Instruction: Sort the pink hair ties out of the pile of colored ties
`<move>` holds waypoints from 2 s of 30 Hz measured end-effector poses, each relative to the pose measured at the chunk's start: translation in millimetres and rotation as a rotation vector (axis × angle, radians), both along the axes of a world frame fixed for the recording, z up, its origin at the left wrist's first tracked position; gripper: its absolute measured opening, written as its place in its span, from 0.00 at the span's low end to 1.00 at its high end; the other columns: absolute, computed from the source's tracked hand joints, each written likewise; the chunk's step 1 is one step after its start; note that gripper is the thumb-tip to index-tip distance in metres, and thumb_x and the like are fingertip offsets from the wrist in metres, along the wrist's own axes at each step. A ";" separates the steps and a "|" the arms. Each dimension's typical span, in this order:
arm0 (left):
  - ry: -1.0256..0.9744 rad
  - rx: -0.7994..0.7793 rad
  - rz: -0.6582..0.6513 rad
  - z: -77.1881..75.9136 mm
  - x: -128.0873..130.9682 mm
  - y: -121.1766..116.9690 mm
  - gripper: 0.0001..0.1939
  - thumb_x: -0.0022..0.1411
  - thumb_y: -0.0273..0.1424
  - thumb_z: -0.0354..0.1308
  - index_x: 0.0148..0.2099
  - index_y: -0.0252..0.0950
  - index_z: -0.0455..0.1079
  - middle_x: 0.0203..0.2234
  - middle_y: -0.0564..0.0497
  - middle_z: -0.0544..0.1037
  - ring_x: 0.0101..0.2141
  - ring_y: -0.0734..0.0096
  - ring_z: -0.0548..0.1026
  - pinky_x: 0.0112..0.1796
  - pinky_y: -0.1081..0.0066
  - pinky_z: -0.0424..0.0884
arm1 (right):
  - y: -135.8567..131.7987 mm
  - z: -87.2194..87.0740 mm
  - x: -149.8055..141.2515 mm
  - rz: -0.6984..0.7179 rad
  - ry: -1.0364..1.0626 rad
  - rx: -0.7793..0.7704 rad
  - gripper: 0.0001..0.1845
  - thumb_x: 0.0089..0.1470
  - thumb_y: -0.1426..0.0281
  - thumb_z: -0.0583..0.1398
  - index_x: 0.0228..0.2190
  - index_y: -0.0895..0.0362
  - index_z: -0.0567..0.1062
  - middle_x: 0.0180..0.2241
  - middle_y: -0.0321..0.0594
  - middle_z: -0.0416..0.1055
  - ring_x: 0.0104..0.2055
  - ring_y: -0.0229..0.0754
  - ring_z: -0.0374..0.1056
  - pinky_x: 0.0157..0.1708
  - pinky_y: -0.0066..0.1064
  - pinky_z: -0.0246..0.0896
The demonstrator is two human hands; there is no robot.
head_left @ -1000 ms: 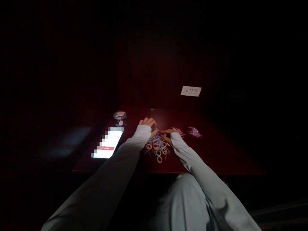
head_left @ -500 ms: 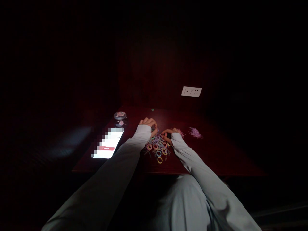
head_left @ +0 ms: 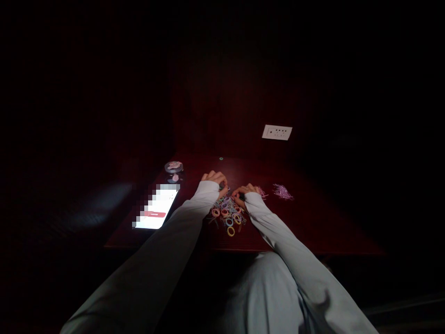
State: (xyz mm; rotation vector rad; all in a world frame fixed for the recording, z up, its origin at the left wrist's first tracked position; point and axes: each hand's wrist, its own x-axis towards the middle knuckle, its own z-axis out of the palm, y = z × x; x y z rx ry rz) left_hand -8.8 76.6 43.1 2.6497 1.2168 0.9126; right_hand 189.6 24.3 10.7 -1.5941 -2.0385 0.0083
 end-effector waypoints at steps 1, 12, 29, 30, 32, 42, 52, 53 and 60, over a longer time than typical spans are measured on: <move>0.001 -0.002 -0.002 -0.2 -0.1 0.0 0.03 0.65 0.26 0.61 0.39 0.39 0.75 0.44 0.49 0.82 0.48 0.59 0.72 0.49 0.60 0.61 | -1.0 0.8 -0.7 0.009 0.001 0.009 0.11 0.65 0.60 0.62 0.36 0.50 0.84 0.33 0.40 0.79 0.42 0.48 0.63 0.47 0.39 0.46; 0.021 -0.023 -0.037 0.2 0.0 -0.1 0.03 0.65 0.27 0.61 0.39 0.39 0.76 0.43 0.50 0.82 0.47 0.60 0.72 0.49 0.60 0.61 | -8.0 9.2 -3.4 -0.017 0.089 0.004 0.09 0.62 0.62 0.64 0.34 0.50 0.84 0.32 0.39 0.79 0.42 0.48 0.64 0.48 0.39 0.48; 0.062 -0.063 -0.185 -14.1 6.1 8.4 0.13 0.76 0.35 0.52 0.43 0.40 0.77 0.46 0.50 0.81 0.48 0.61 0.70 0.50 0.60 0.60 | -7.3 16.0 -2.2 -0.065 0.253 0.038 0.16 0.61 0.53 0.63 0.33 0.50 0.84 0.32 0.41 0.78 0.42 0.49 0.66 0.49 0.41 0.53; 0.056 -0.069 -0.185 -13.5 6.6 8.3 0.13 0.75 0.35 0.52 0.42 0.40 0.77 0.46 0.50 0.81 0.48 0.61 0.69 0.51 0.60 0.60 | -7.2 16.1 -2.3 -0.066 0.261 0.045 0.16 0.61 0.53 0.63 0.33 0.50 0.83 0.32 0.40 0.78 0.42 0.49 0.66 0.49 0.41 0.53; 0.033 -0.088 -0.171 -12.5 7.4 8.0 0.13 0.75 0.35 0.53 0.42 0.40 0.77 0.47 0.50 0.81 0.49 0.61 0.69 0.51 0.60 0.60 | -6.2 15.2 -2.2 -0.074 0.293 0.065 0.16 0.61 0.53 0.62 0.33 0.50 0.83 0.33 0.40 0.78 0.42 0.49 0.67 0.48 0.41 0.54; -0.089 -0.108 -0.120 -12.0 10.4 4.3 0.14 0.75 0.33 0.52 0.39 0.39 0.77 0.47 0.50 0.81 0.50 0.60 0.69 0.53 0.60 0.61 | -6.5 11.0 -0.9 -0.075 0.300 0.119 0.19 0.68 0.56 0.54 0.40 0.50 0.82 0.40 0.42 0.79 0.45 0.49 0.67 0.52 0.43 0.58; -0.076 -0.134 -0.160 -12.0 8.9 6.0 0.14 0.75 0.34 0.53 0.39 0.39 0.78 0.48 0.51 0.80 0.52 0.60 0.68 0.54 0.58 0.60 | -9.1 15.5 -1.9 -0.076 0.250 0.079 0.15 0.66 0.59 0.58 0.43 0.50 0.83 0.39 0.42 0.77 0.45 0.49 0.67 0.50 0.41 0.56; -0.080 -0.134 -0.156 -12.5 9.1 6.2 0.14 0.75 0.33 0.53 0.39 0.39 0.78 0.48 0.51 0.80 0.51 0.60 0.68 0.54 0.58 0.60 | -9.6 15.8 -2.1 -0.078 0.246 0.075 0.15 0.65 0.58 0.58 0.44 0.50 0.83 0.39 0.42 0.77 0.45 0.49 0.67 0.50 0.41 0.55; -0.095 -0.109 -0.128 -14.0 8.1 4.2 0.13 0.75 0.33 0.53 0.39 0.39 0.77 0.48 0.51 0.81 0.50 0.61 0.69 0.53 0.60 0.61 | -11.3 16.8 -1.6 -0.085 0.235 0.097 0.15 0.65 0.56 0.59 0.36 0.50 0.83 0.38 0.42 0.78 0.46 0.49 0.67 0.50 0.41 0.54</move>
